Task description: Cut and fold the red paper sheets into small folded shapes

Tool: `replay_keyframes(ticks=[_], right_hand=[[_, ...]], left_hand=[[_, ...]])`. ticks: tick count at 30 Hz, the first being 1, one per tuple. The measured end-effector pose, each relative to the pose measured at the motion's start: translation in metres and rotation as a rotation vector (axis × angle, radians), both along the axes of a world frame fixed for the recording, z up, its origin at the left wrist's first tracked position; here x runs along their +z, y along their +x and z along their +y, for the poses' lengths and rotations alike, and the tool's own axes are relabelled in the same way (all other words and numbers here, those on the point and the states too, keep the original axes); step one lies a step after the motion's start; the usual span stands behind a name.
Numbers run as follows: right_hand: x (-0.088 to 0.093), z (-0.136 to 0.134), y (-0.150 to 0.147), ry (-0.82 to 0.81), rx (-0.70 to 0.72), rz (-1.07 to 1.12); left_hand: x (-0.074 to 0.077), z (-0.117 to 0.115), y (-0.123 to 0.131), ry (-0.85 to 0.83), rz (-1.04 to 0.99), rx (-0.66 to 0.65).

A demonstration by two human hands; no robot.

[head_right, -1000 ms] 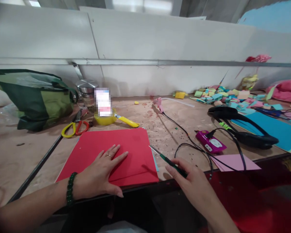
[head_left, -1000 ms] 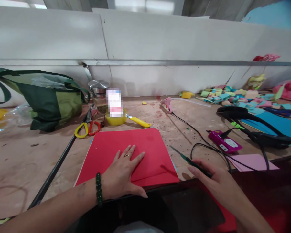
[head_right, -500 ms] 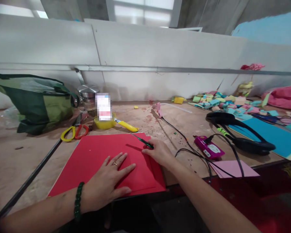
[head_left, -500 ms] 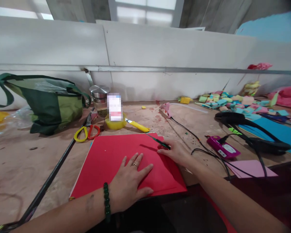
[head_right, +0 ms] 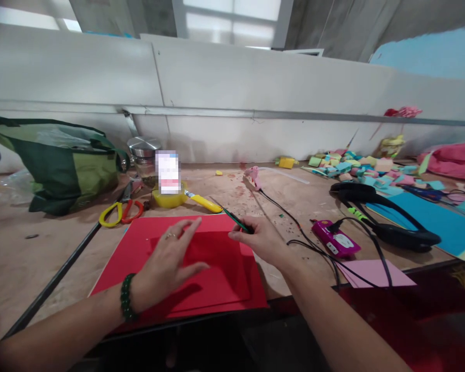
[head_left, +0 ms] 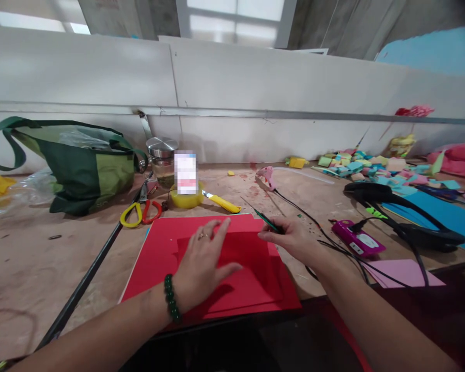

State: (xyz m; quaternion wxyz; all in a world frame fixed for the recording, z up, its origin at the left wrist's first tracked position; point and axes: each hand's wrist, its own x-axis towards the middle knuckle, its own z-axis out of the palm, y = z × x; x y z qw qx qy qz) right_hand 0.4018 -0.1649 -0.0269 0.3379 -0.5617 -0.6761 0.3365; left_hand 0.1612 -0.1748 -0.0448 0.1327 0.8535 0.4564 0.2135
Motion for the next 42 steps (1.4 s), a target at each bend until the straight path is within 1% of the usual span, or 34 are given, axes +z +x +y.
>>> replay_keyframes(ticks=[2,3,6,8,12,13,15,17,19,21,23,24,25,26,29,31,36,42], right_hand=[[0.006,-0.013,-0.003,0.017,-0.019,0.032],[0.007,-0.02,-0.004,0.021,-0.035,0.049],[0.008,-0.037,0.0,0.032,-0.074,0.07],[0.007,-0.047,0.011,0.015,-0.11,0.018],[0.001,-0.065,0.039,-0.061,-0.235,-0.154],[-0.001,-0.069,0.044,-0.08,-0.226,-0.185],[-0.007,-0.077,0.05,-0.112,-0.15,-0.212],[-0.011,-0.084,0.052,-0.159,-0.039,-0.19],[-0.014,-0.091,0.052,-0.245,0.027,-0.134],[-0.014,-0.099,0.051,-0.335,0.042,-0.078],[-0.014,-0.106,0.05,-0.377,0.021,-0.044],[-0.014,-0.109,0.05,-0.377,0.007,-0.034],[-0.014,-0.112,0.05,-0.37,-0.005,-0.028],[-0.015,-0.115,0.05,-0.362,-0.014,-0.028],[-0.02,-0.122,0.05,-0.347,-0.021,-0.036],[-0.024,-0.126,0.05,-0.338,-0.028,-0.024],[-0.032,-0.134,0.05,-0.338,-0.065,0.02],[-0.039,-0.132,0.051,-0.342,-0.078,0.05]], left_hand=[[0.007,0.011,0.001,0.088,-0.051,0.049],[0.01,0.016,0.001,0.085,-0.059,0.04],[0.015,0.027,0.001,-0.021,-0.072,-0.048],[0.016,0.032,0.0,-0.063,-0.092,-0.079],[0.02,0.038,-0.006,-0.057,-0.155,-0.116],[0.021,0.039,-0.007,-0.055,-0.162,-0.127],[0.021,0.041,-0.007,-0.051,-0.154,-0.135],[0.018,0.041,-0.005,-0.048,-0.125,-0.118],[0.013,0.039,-0.003,-0.048,-0.071,-0.082],[0.007,0.035,-0.002,-0.029,0.014,-0.039],[0.002,0.029,-0.004,0.019,0.124,-0.016],[-0.001,0.025,-0.005,0.043,0.177,-0.03],[-0.003,0.021,-0.007,0.056,0.226,-0.071],[-0.005,0.017,-0.01,0.051,0.271,-0.138],[-0.01,0.011,-0.017,-0.06,0.379,-0.382],[-0.013,0.01,-0.021,-0.133,0.415,-0.463],[-0.017,0.013,-0.023,-0.152,0.417,-0.471],[-0.02,0.012,-0.022,-0.118,0.435,-0.466]])
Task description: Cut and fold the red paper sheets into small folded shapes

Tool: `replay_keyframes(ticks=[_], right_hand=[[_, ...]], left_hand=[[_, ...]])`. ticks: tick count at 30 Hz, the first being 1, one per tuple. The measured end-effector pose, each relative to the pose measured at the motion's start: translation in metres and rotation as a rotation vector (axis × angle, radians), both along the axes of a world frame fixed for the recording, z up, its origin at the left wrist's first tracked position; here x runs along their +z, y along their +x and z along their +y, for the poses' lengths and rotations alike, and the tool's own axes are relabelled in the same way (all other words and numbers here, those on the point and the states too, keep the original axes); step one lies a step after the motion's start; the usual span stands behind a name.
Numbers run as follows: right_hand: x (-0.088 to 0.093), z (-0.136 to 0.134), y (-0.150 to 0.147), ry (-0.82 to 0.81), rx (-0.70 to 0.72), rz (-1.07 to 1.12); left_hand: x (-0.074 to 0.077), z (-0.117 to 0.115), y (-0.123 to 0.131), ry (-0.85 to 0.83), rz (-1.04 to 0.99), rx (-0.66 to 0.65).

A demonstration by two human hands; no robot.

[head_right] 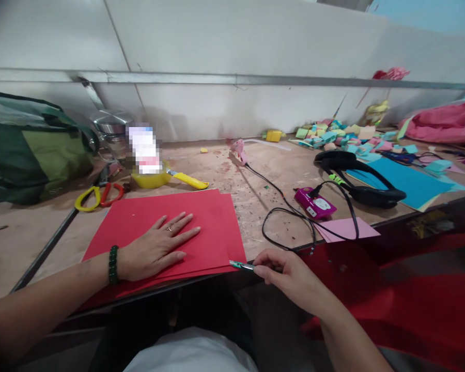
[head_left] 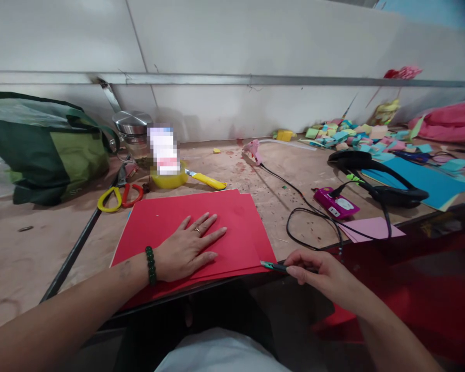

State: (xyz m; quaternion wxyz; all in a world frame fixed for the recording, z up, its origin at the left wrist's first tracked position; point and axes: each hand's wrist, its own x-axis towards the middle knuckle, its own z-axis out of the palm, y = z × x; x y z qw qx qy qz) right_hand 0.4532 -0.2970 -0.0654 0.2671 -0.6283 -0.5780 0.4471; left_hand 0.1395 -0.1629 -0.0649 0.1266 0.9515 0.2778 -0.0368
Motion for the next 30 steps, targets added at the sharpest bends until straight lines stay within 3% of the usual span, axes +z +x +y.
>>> replay_keyframes(ticks=[30], right_hand=[[0.006,0.005,-0.009,0.032,0.006,-0.042]], left_hand=[[0.0,0.0,0.001,0.008,0.006,-0.007]])
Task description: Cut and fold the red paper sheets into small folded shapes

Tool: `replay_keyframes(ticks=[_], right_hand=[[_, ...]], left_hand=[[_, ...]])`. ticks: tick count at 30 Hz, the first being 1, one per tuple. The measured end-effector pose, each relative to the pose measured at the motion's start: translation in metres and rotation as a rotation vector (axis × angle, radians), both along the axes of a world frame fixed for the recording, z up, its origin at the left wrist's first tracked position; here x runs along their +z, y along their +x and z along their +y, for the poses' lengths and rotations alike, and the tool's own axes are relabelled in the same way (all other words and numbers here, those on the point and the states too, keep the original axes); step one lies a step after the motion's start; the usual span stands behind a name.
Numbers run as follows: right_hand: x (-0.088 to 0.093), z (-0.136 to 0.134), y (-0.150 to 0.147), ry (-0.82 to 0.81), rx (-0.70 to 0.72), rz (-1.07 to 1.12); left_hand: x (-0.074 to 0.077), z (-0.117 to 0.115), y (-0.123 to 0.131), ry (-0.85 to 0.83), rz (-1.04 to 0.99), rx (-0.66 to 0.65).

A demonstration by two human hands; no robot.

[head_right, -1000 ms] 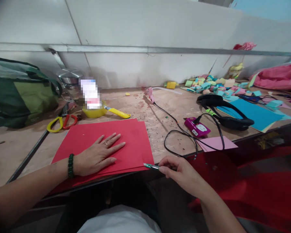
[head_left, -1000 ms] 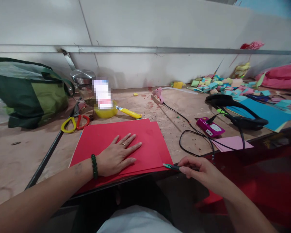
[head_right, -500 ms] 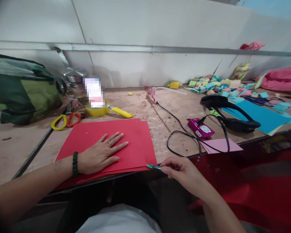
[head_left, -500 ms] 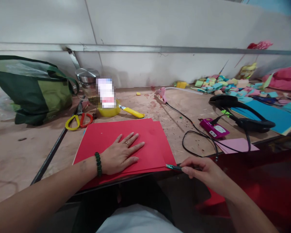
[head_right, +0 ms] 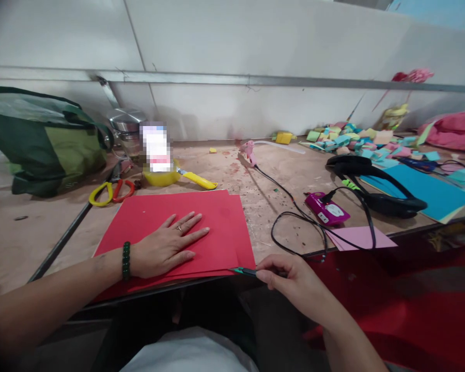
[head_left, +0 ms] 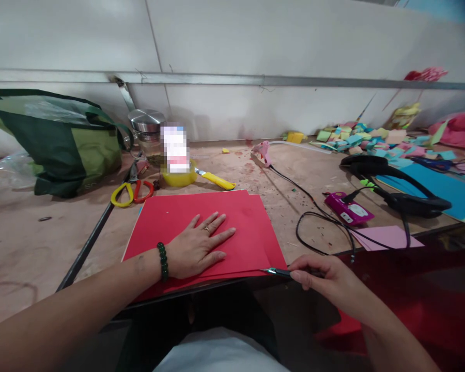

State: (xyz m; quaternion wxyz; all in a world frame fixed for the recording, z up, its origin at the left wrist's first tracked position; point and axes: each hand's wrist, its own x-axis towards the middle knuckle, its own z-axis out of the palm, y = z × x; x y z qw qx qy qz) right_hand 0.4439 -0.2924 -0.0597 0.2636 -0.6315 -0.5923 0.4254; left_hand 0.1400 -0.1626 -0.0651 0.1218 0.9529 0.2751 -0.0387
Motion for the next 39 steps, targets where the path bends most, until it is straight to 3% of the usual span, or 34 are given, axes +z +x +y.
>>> replay_keyframes(ticks=[23,31,34,39], right_hand=[[-0.003,-0.008,-0.038,-0.001,0.007,-0.009],[-0.002,-0.014,-0.024,0.001,-0.101,-0.034],[-0.004,-0.013,-0.022,0.001,-0.103,-0.025],[-0.006,-0.011,-0.027,-0.006,-0.101,-0.017]], left_hand=[[-0.002,-0.001,-0.001,-0.001,-0.042,0.001],[0.002,-0.003,0.025,-0.017,-0.066,0.055],[0.007,0.004,0.014,-0.036,-0.068,0.049],[0.005,0.017,-0.025,-0.036,-0.012,-0.004]])
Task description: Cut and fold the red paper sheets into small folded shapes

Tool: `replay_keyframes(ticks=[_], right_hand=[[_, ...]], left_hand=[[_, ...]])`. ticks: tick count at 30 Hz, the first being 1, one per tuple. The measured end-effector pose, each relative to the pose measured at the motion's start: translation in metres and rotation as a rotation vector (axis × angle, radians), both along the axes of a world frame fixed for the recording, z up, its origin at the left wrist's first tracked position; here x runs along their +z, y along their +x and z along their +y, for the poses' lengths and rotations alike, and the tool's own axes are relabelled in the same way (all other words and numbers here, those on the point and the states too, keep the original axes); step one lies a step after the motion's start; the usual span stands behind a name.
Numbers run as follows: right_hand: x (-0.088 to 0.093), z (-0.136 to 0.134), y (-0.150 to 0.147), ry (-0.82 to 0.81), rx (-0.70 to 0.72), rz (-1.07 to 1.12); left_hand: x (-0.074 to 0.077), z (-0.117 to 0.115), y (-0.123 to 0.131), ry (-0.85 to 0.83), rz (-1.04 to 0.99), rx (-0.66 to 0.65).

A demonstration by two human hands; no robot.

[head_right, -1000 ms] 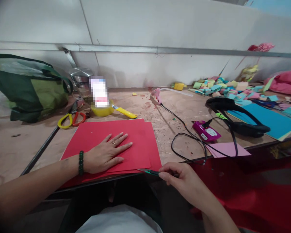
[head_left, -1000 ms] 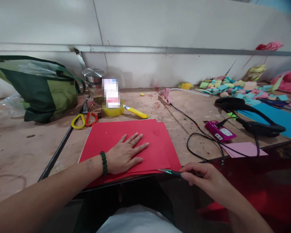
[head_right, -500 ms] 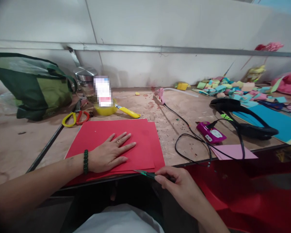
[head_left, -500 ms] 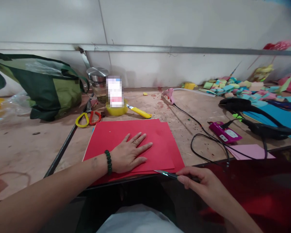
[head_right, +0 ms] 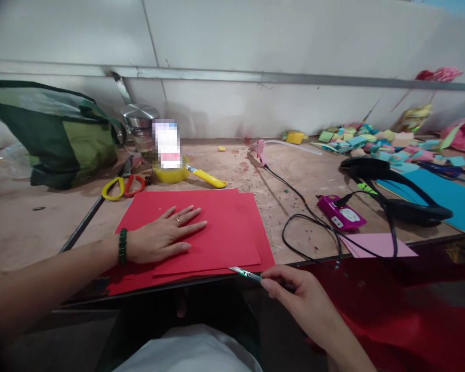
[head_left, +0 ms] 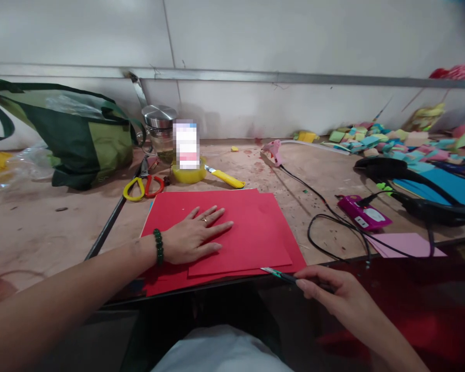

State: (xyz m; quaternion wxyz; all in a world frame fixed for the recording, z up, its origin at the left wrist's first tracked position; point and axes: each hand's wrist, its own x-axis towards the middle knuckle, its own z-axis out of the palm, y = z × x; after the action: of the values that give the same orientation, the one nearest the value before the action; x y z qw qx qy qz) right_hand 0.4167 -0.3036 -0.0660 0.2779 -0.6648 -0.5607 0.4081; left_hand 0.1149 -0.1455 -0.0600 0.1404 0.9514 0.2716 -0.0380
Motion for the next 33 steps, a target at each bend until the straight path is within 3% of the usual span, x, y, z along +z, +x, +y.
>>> replay_keyframes(ticks=[3,17,33], right_hand=[[0.001,0.001,-0.004,0.008,0.015,-0.01],[0.002,0.002,-0.018,-0.003,0.017,-0.01],[-0.012,0.007,-0.064,-0.012,0.072,0.068]], left_hand=[[-0.005,0.001,-0.009,0.025,0.0,-0.013],[-0.008,0.0,-0.006,0.039,-0.037,-0.015],[-0.006,-0.001,-0.005,0.028,-0.033,-0.008]])
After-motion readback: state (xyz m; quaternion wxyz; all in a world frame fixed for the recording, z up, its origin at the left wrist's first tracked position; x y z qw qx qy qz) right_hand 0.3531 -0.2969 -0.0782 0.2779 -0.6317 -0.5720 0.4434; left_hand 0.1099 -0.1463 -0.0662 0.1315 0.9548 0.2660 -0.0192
